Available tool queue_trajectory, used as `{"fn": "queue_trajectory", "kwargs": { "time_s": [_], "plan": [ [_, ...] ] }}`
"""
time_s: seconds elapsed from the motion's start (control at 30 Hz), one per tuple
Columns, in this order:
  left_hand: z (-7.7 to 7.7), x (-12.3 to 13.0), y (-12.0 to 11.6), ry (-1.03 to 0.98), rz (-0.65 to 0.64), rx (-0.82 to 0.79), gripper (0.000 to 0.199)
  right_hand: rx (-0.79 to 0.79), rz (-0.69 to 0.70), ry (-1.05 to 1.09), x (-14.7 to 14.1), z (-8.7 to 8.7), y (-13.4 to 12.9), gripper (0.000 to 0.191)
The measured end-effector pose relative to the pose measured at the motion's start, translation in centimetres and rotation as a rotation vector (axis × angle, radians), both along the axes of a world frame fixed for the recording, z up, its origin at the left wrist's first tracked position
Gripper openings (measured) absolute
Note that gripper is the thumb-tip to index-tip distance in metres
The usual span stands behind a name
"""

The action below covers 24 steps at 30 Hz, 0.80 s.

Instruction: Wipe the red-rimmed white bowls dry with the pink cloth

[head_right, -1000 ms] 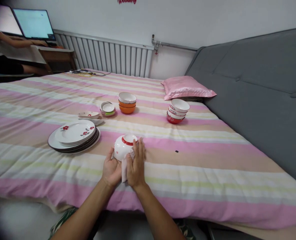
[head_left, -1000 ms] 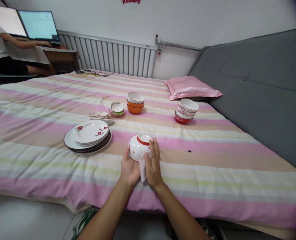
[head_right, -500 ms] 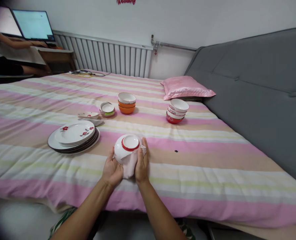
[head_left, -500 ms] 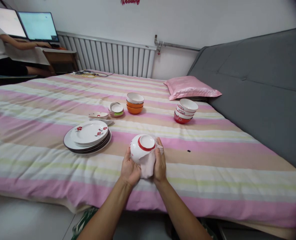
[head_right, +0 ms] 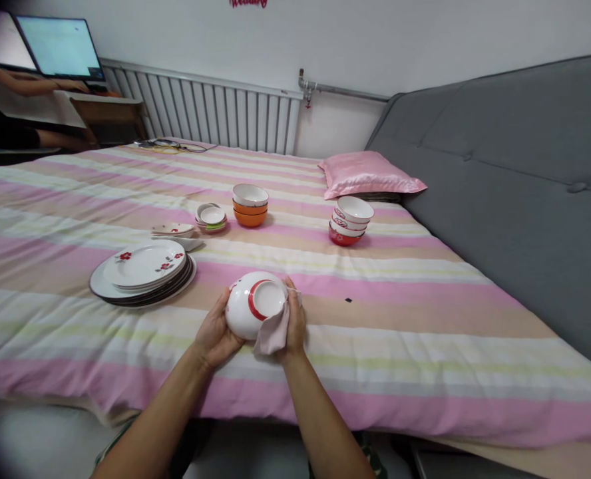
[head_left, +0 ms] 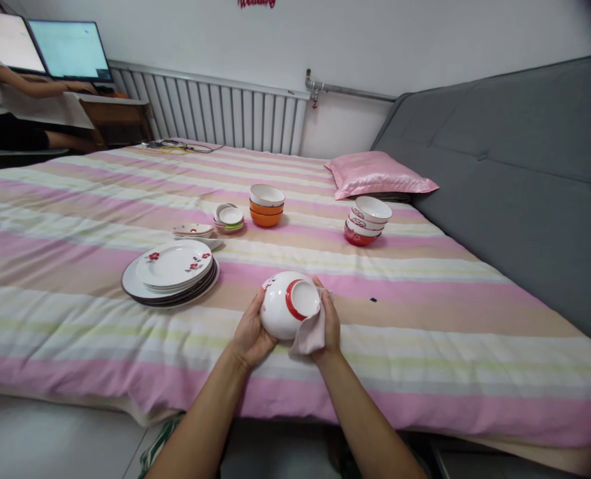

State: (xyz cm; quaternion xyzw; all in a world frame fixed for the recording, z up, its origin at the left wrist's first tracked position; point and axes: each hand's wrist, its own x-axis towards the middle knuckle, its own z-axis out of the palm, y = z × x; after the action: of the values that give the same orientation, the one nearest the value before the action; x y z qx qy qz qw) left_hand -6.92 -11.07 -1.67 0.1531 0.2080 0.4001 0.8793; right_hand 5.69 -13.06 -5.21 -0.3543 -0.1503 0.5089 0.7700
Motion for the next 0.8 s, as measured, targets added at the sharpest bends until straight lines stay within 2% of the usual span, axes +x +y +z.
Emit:
{"fn": "queue_trajectory", "kwargs": {
  "time_s": [0.1,0.3,0.47,0.67,0.8],
  "plan": [
    [0.2,-0.2,0.0,0.113,0.047,0.034,0.041,-0.058,0.063,0.083,0.2,0.3,0.0,0.046],
    [0.3,-0.5,0.1,0.269,0.074,0.051,0.035,-0.049,0.216,0.14,0.5,1.4,-0.5,0.033],
    [0.8,-0.9,0.1,0.315,0.069,0.06,0.033,-0.151,0.262,0.124,0.8,2.4,-0.9,0.028],
    [1.2,-1.1,0.0,0.322,0.018,0.067,0.033,-0.104,0.341,0.0,1.3,2.2,-0.9,0.031],
    [0.8,-0.6,0.0,0.284,0.082,0.02,0.037,-0.155,0.363,-0.038,1.3,2.2,-0.8,0.034]
  ]
}}
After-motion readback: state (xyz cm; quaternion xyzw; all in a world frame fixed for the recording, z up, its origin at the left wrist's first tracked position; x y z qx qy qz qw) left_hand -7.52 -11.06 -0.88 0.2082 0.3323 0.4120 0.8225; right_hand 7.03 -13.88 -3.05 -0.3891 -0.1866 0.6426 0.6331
